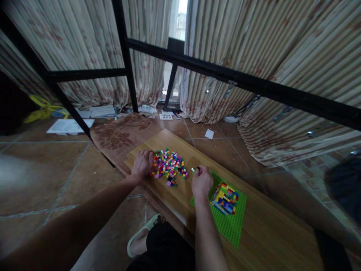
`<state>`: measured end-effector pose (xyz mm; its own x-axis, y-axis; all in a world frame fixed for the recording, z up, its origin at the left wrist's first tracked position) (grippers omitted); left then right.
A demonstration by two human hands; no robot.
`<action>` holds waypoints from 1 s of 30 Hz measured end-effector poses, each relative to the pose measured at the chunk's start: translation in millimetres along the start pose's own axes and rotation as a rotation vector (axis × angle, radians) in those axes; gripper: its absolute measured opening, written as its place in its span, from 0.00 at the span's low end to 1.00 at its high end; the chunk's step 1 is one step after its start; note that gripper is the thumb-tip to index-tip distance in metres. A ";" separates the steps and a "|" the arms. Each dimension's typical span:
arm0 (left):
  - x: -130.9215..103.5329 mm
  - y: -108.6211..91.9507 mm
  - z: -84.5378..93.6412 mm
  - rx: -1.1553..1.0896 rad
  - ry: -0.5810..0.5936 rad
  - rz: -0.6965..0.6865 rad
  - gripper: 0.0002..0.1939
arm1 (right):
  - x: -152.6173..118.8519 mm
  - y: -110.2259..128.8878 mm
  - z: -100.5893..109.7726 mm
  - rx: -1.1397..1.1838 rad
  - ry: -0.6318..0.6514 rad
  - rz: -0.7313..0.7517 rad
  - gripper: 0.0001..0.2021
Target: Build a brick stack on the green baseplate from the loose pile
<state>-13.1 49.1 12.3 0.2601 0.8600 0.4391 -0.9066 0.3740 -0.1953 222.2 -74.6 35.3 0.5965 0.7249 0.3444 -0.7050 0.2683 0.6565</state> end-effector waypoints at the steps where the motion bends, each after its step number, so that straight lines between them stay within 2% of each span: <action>1: 0.2 -0.1 0.1 -0.002 -0.004 0.008 0.13 | 4.1 -3.5 -1.5 -0.010 0.003 -0.011 0.15; 7: 0.9 -1.2 1.2 -0.017 -0.001 0.023 0.14 | 6.3 -13.3 -10.4 -0.036 0.063 -0.013 0.16; 13: 0.3 -0.5 -0.5 0.002 0.005 0.026 0.14 | -8.1 -16.3 -1.0 -0.040 0.064 0.004 0.18; 17: 0.2 -0.1 -1.8 0.010 0.005 0.024 0.14 | -12.4 -17.4 -1.1 -0.087 0.122 0.019 0.24; 22: 0.9 -0.1 -1.4 0.004 0.009 0.031 0.13 | 0.3 -13.5 -10.0 -0.103 0.186 0.012 0.23; 30: -0.3 -1.1 0.3 -0.002 0.012 0.041 0.13 | 21.6 -8.0 -27.5 -0.069 0.159 0.030 0.17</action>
<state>-12.3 48.3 12.6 0.2263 0.8788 0.4201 -0.9162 0.3385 -0.2145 230.2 -43.6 19.0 0.5106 0.8231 0.2487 -0.7493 0.2841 0.5982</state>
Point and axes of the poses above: each hand's wrist, its own x-axis towards the middle knuckle, its own z-axis out of the back of the hand, y = z × x, the point moved 1 cm from there along x, towards the middle knuckle, and after that the axes turned 13 degrees about x, right-handed, at the moved point
